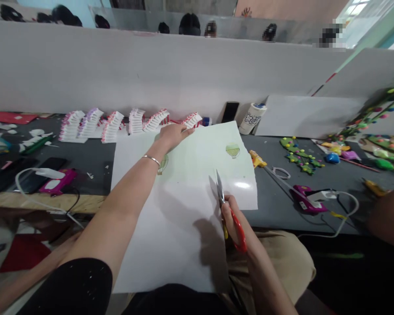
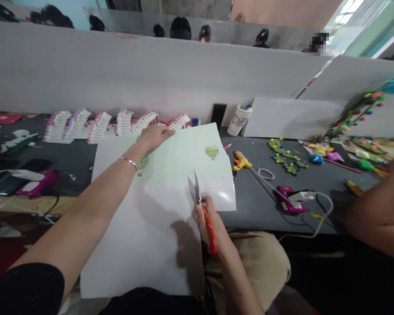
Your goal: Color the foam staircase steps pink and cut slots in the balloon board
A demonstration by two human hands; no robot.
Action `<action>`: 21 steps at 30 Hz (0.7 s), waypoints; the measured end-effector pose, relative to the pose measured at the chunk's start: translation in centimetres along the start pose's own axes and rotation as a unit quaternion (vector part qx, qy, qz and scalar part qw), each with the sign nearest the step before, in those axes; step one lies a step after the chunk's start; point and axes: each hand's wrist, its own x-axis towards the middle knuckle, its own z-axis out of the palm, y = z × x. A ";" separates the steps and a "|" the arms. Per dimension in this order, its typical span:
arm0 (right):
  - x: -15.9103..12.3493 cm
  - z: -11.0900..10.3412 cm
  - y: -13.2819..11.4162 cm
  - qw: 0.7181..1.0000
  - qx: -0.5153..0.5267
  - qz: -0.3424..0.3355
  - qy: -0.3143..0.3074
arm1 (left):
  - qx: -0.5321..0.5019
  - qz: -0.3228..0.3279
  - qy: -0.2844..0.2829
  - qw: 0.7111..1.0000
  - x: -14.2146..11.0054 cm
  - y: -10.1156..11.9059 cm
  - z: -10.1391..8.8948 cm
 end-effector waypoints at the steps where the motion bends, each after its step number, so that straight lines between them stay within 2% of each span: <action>1: 0.3 0.1 -0.1 1.000 -0.001 -0.005 0.007 | 0.000 -0.002 0.000 1.000 0.1 0.0 0.1; 9: 1.6 1.1 0.3 0.995 -0.059 -0.057 0.049 | 0.004 -0.011 0.004 1.000 -0.2 -0.4 0.0; 21: 1.0 1.0 0.4 0.993 -0.095 -0.051 0.048 | -0.021 -0.003 0.013 1.000 -0.3 -0.4 0.5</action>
